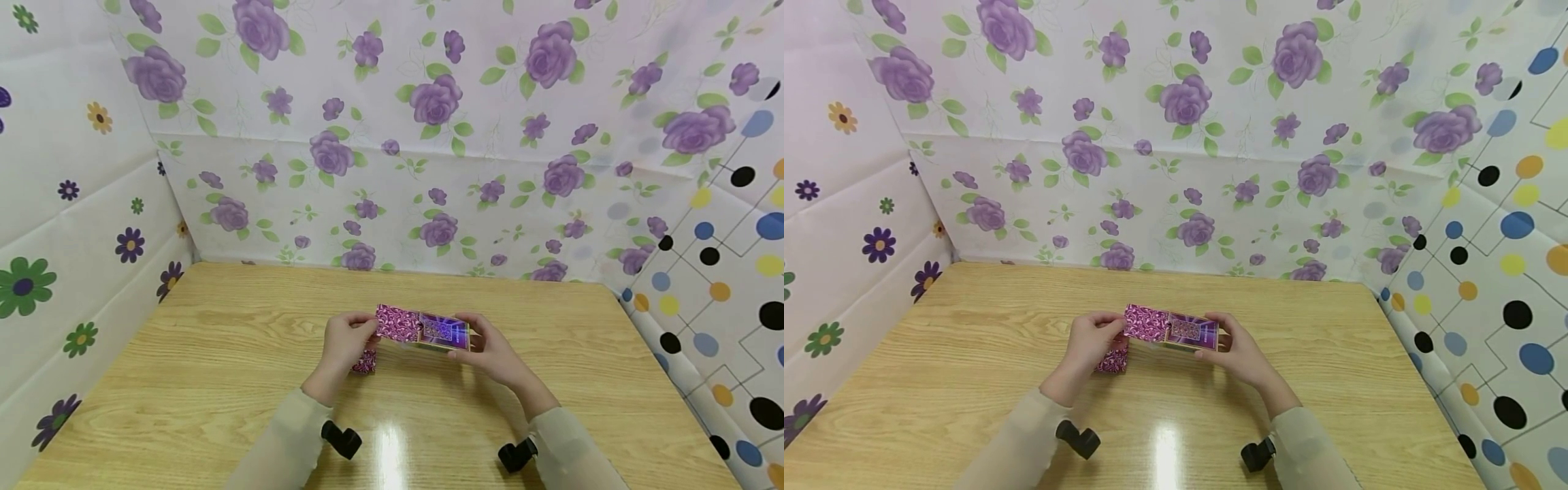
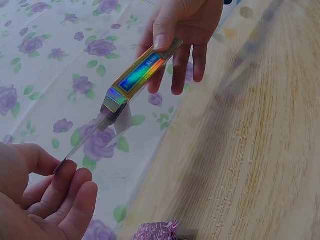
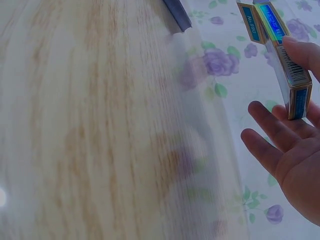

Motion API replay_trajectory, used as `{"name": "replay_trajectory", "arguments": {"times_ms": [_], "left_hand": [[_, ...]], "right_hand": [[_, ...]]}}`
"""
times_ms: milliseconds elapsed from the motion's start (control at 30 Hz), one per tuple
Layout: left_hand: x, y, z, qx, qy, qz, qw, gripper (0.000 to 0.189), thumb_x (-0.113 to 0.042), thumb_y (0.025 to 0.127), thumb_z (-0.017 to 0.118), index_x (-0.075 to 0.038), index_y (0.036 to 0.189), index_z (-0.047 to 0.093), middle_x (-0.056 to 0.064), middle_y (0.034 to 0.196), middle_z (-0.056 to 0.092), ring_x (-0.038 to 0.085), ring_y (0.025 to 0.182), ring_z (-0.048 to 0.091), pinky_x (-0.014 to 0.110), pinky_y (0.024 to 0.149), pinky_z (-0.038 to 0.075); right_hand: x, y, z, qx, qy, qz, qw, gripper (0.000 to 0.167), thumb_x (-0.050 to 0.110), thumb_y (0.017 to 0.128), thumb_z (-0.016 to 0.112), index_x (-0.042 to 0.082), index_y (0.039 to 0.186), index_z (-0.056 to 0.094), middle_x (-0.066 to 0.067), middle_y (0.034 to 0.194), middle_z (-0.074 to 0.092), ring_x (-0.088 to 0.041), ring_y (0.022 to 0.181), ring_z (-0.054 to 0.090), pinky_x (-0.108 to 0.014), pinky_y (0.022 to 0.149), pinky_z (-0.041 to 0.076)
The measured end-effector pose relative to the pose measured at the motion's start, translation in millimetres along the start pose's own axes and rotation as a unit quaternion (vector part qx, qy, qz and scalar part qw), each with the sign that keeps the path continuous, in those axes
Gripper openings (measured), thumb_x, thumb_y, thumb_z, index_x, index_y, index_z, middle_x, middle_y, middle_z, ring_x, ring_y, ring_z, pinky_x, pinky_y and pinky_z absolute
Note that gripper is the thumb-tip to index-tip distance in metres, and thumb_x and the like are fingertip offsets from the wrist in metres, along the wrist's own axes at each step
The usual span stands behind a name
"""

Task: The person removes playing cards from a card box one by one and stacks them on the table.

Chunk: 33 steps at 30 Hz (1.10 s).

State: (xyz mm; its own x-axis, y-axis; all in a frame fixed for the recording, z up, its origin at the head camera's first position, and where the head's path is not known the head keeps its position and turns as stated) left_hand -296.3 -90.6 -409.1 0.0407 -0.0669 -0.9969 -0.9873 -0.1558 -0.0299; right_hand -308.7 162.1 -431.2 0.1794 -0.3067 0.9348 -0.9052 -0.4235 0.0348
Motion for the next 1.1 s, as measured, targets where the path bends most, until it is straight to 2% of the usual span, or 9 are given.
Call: {"name": "replay_trajectory", "arguments": {"times_ms": [333, 500, 800, 1100], "left_hand": [[1.3, 0.0, -4.8, -0.012, -0.013, -0.007, 0.9998, 0.018, -0.002, 0.088, 0.061, 0.010, 0.099, 0.066, 0.019, 0.081, 0.069, 0.013, 0.060, 0.064, 0.027, 0.059, 0.058], [2.0, 0.0, -7.4, -0.016, -0.016, -0.014, 0.9997, 0.018, -0.002, 0.088, 0.060, 0.009, 0.100, 0.066, 0.018, 0.083, 0.069, 0.013, 0.060, 0.064, 0.026, 0.058, 0.058], [2.8, 1.1, -12.6, -0.029, -0.005, -0.018, 0.9994, 0.017, -0.002, 0.087, 0.060, 0.008, 0.099, 0.066, 0.015, 0.080, 0.069, 0.012, 0.059, 0.063, 0.031, 0.061, 0.059], [2.5, -0.4, -16.3, -0.033, -0.006, -0.021, 0.9992, 0.017, -0.001, 0.087, 0.059, 0.009, 0.099, 0.066, 0.016, 0.082, 0.069, 0.013, 0.061, 0.063, 0.035, 0.065, 0.059]], "right_hand": [[-5, 0.5, -1, 0.001, 0.000, 0.001, 1.0000, 0.070, 0.026, 0.082, 0.074, 0.017, 0.140, 0.036, -0.011, 0.148, 0.035, -0.033, 0.119, 0.054, -0.046, 0.099, 0.046], [-3, 0.0, -1, -0.002, -0.005, -0.002, 1.0000, 0.072, 0.026, 0.082, 0.074, 0.013, 0.141, 0.035, -0.012, 0.149, 0.035, -0.034, 0.120, 0.054, -0.047, 0.100, 0.045], [-2, 0.5, -1, 0.001, -0.001, -0.006, 1.0000, 0.075, 0.025, 0.082, 0.074, 0.009, 0.142, 0.033, -0.013, 0.148, 0.036, -0.035, 0.119, 0.054, -0.045, 0.099, 0.047], [-2, -0.5, -1, 0.001, 0.003, -0.005, 1.0000, 0.072, 0.025, 0.082, 0.074, 0.014, 0.141, 0.035, -0.013, 0.147, 0.036, -0.034, 0.118, 0.055, -0.035, 0.094, 0.051]]}}
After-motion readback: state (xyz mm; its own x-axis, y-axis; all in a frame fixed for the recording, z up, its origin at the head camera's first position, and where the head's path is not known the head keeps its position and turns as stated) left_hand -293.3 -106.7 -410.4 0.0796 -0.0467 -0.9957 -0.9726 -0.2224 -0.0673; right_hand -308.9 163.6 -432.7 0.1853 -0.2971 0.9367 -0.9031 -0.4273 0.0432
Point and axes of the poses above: each hand's wrist, its own y-axis towards the middle knuckle, its own z-axis out of the palm, x = y × z, the point moved 9 cm from there along y, towards the middle knuckle
